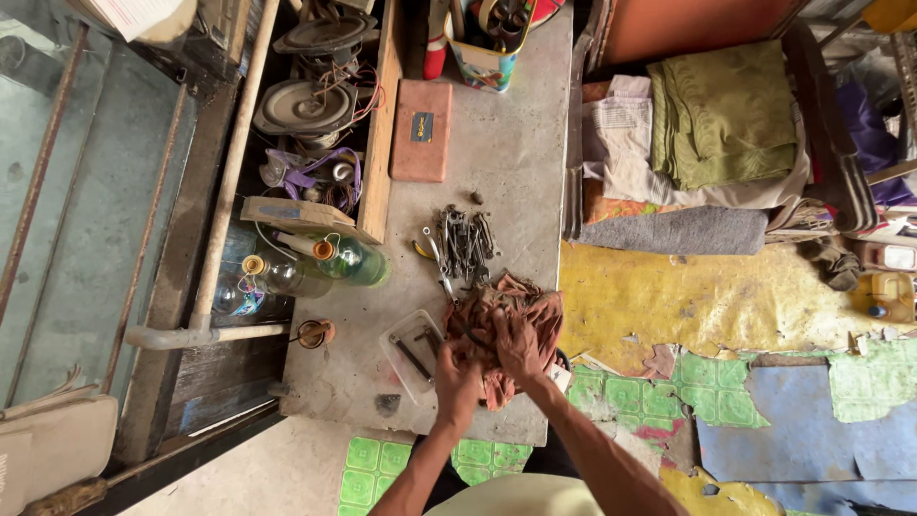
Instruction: The person stands at a workbench and wipes metal fasteners and wrenches one at a time with a red rag, placing the wiped pieces into a clear plastic container on the bench. They briefly handle a pink rectangular box before continuing to wipe and sort the metal parts.
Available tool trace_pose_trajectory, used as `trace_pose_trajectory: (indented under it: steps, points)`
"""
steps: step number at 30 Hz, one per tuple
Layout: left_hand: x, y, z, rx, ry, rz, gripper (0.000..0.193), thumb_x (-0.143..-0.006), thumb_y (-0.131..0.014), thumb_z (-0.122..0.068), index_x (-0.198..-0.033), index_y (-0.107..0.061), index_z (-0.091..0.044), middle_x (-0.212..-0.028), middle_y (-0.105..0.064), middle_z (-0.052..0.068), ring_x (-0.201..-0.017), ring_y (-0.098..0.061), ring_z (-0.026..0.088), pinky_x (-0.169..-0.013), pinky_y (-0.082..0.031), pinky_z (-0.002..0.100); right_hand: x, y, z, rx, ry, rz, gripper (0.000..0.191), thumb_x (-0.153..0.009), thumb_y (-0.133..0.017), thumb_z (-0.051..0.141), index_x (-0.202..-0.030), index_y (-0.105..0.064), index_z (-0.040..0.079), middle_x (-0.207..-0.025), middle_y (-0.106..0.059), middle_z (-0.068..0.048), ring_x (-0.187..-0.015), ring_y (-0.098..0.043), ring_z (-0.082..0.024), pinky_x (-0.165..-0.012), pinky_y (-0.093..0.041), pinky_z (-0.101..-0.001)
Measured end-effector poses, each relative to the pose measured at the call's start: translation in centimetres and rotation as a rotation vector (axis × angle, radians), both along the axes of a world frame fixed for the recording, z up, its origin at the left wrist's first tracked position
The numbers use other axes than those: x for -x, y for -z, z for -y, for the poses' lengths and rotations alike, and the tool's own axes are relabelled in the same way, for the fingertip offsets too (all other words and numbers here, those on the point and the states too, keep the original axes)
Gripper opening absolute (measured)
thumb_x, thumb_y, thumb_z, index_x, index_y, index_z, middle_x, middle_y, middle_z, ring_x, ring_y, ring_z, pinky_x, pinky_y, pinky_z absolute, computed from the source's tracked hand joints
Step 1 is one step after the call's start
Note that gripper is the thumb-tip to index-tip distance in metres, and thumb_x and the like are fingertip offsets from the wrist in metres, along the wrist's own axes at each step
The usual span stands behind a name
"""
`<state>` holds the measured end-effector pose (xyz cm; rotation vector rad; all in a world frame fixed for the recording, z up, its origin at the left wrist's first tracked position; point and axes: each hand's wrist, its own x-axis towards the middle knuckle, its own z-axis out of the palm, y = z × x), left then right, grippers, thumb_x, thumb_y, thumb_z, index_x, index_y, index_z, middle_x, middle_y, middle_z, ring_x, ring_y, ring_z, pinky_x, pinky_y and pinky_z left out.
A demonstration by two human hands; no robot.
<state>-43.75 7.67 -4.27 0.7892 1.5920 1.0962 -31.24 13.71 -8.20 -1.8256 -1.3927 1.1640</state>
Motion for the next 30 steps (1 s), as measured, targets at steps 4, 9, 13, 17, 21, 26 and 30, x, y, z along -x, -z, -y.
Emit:
trace_pose_trajectory:
  steps: [4, 9, 13, 17, 21, 26, 30]
  points:
    - [0.5, 1.5, -1.2, 0.276, 0.026, 0.487, 0.023, -0.095, -0.07, -0.023, -0.109, -0.069, -0.004, -0.095, -0.071, 0.007, -0.079, -0.062, 0.02, -0.069, -0.05, 0.035, -0.5, -0.6, -0.6, -0.002, -0.054, 0.019, 0.051, -0.108, -0.041, 0.047, -0.104, -0.066, 0.002, -0.077, -0.063, -0.026, -0.071, -0.061, -0.038, -0.069, -0.048, -0.05]
    - [0.1, 3.6, -1.6, 0.136, 0.273, -0.361, 0.038, -0.098, -0.071, -0.037, -0.1, -0.07, 0.001, -0.081, -0.068, 0.014, -0.066, -0.06, 0.024, -0.064, -0.049, 0.038, 0.1, -2.7, -0.3, -0.04, -0.06, -0.022, 0.054, -0.109, -0.035, 0.048, -0.12, -0.066, 0.005, -0.079, -0.065, -0.028, -0.069, -0.063, -0.04, -0.069, -0.051, -0.0509]
    - [0.7, 4.0, -0.8, 0.09, 0.195, -0.263, 0.045, -0.1, -0.072, -0.04, -0.094, -0.065, 0.004, -0.079, -0.062, 0.011, -0.065, -0.058, 0.022, -0.061, -0.049, 0.038, -0.9, -1.8, -1.0, 0.141, -0.187, 0.159, 0.056, -0.113, -0.03, 0.046, -0.118, -0.069, 0.006, -0.08, -0.068, -0.026, -0.065, -0.065, -0.039, -0.059, -0.052, -0.0501]
    - [1.9, 4.2, -1.3, 0.263, 0.004, 0.013, 0.047, -0.096, -0.079, -0.039, -0.088, -0.064, 0.004, -0.071, -0.052, 0.006, -0.059, -0.045, 0.018, -0.053, -0.04, 0.037, -2.4, -0.1, -1.7, 0.146, 0.033, -0.079, 0.051, -0.115, -0.042, 0.046, -0.12, -0.078, 0.009, -0.08, -0.073, -0.016, -0.064, -0.071, -0.027, -0.056, -0.054, -0.0361]
    - [0.6, 4.2, -1.6, 0.199, -0.132, 0.217, 0.026, -0.084, -0.081, -0.032, -0.088, -0.076, -0.007, -0.073, -0.069, -0.003, -0.062, -0.057, 0.007, -0.057, -0.047, 0.027, 0.2, 0.2, 0.7, -0.623, -0.39, 0.39, 0.075, -0.088, -0.055, 0.041, -0.148, -0.051, -0.003, -0.117, -0.064, -0.04, -0.065, -0.064, -0.031, -0.045, -0.055, -0.0316]
    - [0.2, 2.0, -1.3, 0.431, -0.079, 0.286, 0.036, -0.085, -0.087, -0.033, -0.083, -0.072, 0.0, -0.07, -0.06, -0.001, -0.062, -0.054, 0.012, -0.057, -0.047, 0.034, 1.2, 0.1, 2.4, 0.102, -0.134, 0.295, 0.045, -0.114, -0.042, 0.044, -0.116, -0.067, 0.007, -0.067, -0.067, -0.015, -0.05, -0.062, -0.028, -0.045, -0.051, -0.0422]
    - [3.0, -0.3, -1.5, 0.588, 0.099, 0.316, 0.039, -0.074, -0.084, -0.036, -0.09, -0.075, -0.002, -0.08, -0.079, 0.013, -0.072, -0.072, 0.028, -0.072, -0.059, 0.046, -0.7, -1.4, 2.5, -0.187, -0.211, 0.342, 0.045, -0.11, -0.051, 0.047, -0.103, -0.076, 0.011, -0.062, -0.066, -0.02, -0.048, -0.06, -0.029, -0.046, -0.046, -0.0445]
